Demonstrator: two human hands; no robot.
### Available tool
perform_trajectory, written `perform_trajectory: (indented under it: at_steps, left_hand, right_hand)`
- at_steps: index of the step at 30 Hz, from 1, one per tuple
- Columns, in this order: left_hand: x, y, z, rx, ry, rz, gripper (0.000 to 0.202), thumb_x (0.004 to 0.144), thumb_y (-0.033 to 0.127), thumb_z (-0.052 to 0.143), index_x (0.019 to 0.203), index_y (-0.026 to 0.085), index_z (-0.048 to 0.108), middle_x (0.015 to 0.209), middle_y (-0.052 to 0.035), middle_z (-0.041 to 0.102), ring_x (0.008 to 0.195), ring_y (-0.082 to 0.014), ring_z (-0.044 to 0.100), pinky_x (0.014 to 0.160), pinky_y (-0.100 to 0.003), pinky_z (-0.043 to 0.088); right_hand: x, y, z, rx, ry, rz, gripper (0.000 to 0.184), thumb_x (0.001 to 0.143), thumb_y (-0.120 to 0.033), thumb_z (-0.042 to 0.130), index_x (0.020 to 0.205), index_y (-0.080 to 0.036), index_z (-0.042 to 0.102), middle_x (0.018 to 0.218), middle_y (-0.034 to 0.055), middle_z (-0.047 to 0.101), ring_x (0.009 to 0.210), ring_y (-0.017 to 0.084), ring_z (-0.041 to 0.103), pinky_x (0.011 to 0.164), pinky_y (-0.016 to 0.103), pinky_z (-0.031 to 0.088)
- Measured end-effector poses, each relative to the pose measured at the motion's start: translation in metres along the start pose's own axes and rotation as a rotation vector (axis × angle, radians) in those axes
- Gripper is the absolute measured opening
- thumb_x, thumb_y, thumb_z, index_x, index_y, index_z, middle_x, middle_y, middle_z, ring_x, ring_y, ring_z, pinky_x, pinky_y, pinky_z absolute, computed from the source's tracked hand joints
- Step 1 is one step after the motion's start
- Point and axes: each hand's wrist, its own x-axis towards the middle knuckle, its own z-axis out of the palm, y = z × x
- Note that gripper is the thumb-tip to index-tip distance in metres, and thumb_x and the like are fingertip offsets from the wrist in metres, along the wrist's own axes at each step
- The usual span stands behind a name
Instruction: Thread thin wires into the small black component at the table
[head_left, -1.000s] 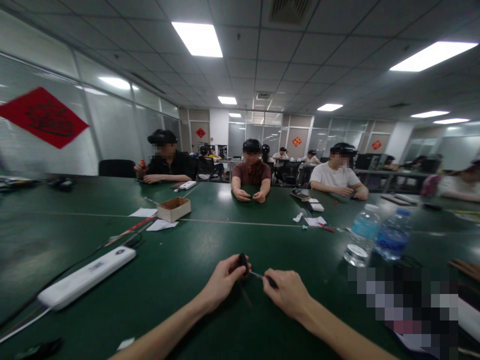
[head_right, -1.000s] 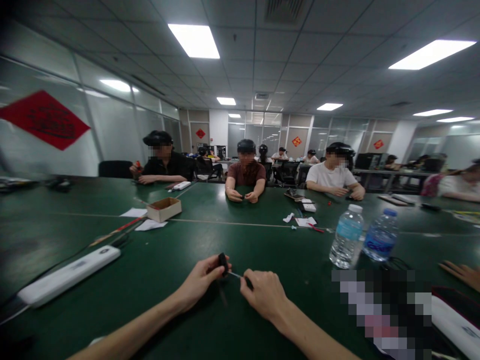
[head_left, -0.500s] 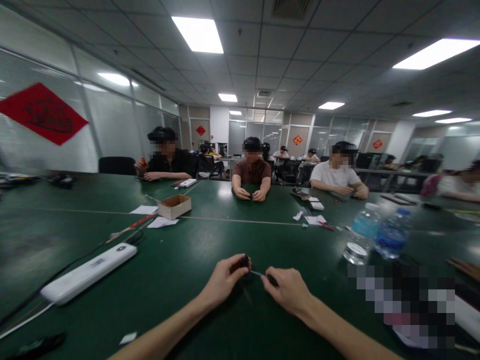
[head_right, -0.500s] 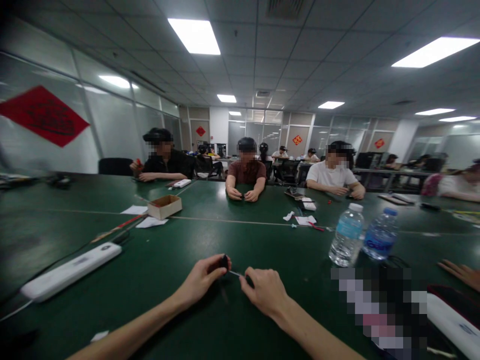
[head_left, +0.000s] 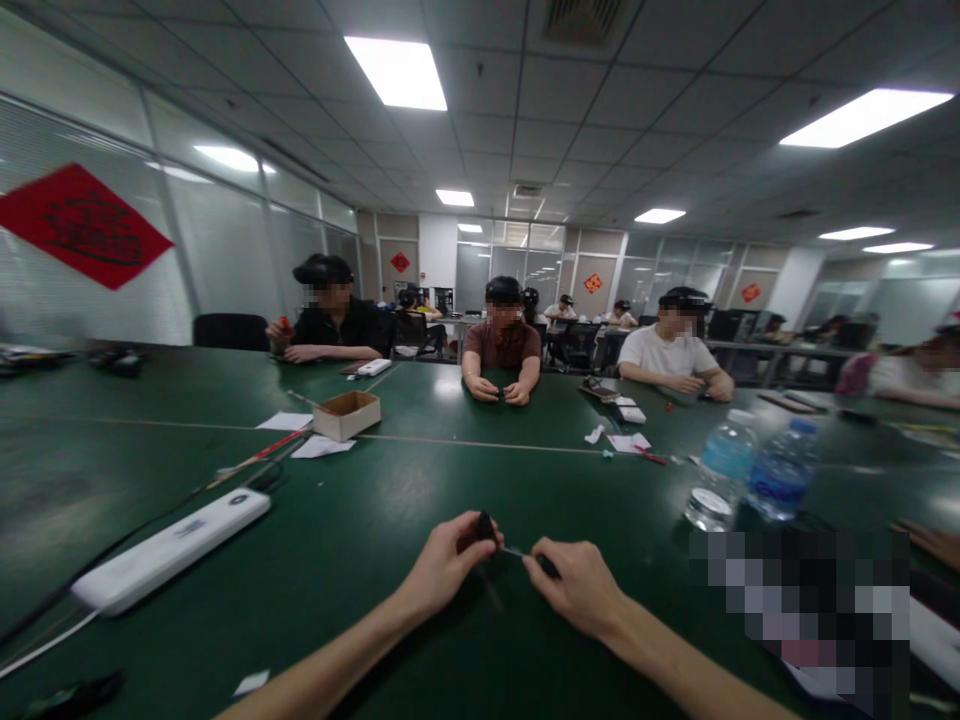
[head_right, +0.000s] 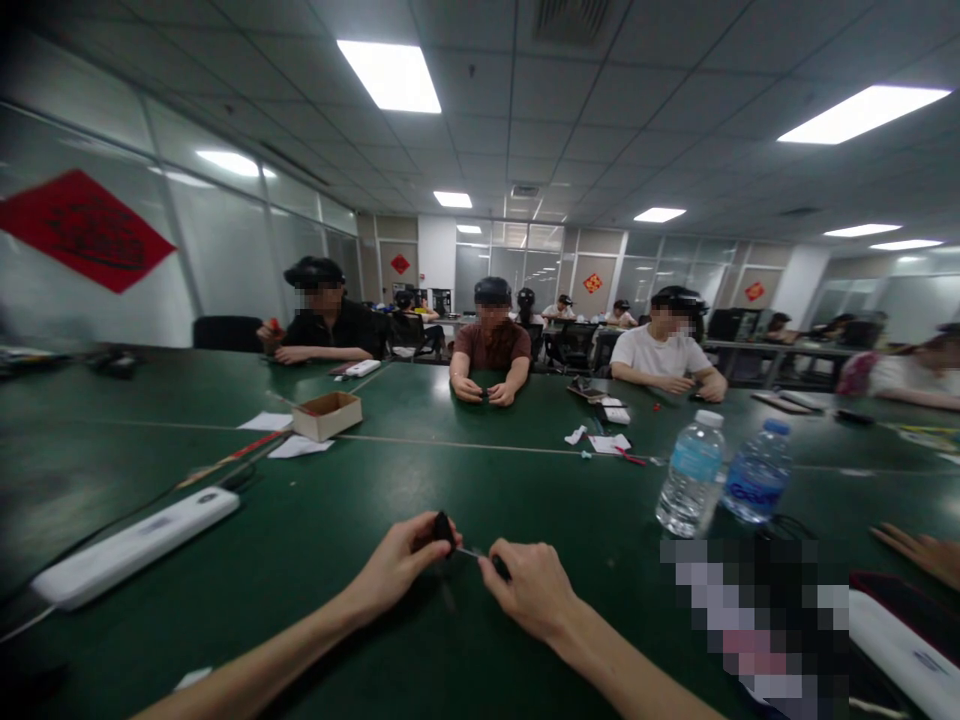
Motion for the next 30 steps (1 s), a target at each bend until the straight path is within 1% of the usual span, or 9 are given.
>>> perform_trajectory:
  at_steps: [4,13,18,30]
  left_hand:
    - [-0.0018,0.0017,0.0003,-0.030,-0.006,-0.004,0.018,0.086,0.026,0.058,0.099,0.014,0.060,0.101,-0.0099,0.065,0.098,-0.0231,0.061,0.089,-0.034,0.045]
    - [-0.0002,-0.0020,0.0012,-0.041,0.006,0.002,0.020,0.086,0.030,0.058,0.099,0.014,0.059,0.099,-0.0104,0.065,0.094,-0.0224,0.061,0.085,-0.033,0.046]
    - [-0.0005,-0.0003,0.0010,-0.045,0.006,0.007,0.020,0.087,0.030,0.058,0.099,0.014,0.059,0.100,-0.0099,0.065,0.096,-0.0222,0.061,0.088,-0.033,0.046]
    - [-0.0002,-0.0018,0.0021,-0.070,0.016,0.010,0.022,0.087,0.031,0.058,0.100,0.014,0.058,0.100,-0.0100,0.065,0.095,-0.0228,0.061,0.087,-0.034,0.047]
  right_hand:
    - [-0.0007,-0.0001,-0.0007,0.022,-0.006,0.010,0.031,0.098,-0.039,0.039,0.087,-0.020,0.061,0.070,-0.0003,0.063,0.058,0.012,0.057,0.058,0.023,0.036]
    - [-0.0012,0.0008,0.0017,-0.030,0.012,0.028,0.033,0.098,-0.042,0.037,0.089,-0.020,0.060,0.070,-0.0001,0.062,0.060,0.013,0.058,0.060,0.024,0.036]
    - [-0.0011,-0.0012,-0.0008,0.010,0.003,0.020,0.034,0.099,-0.042,0.035,0.089,-0.020,0.059,0.070,-0.0005,0.062,0.058,0.012,0.057,0.060,0.023,0.036]
    - [-0.0015,-0.0039,-0.0025,0.010,0.005,0.042,0.036,0.100,-0.041,0.034,0.089,-0.019,0.060,0.070,0.0013,0.062,0.060,0.013,0.058,0.060,0.024,0.038]
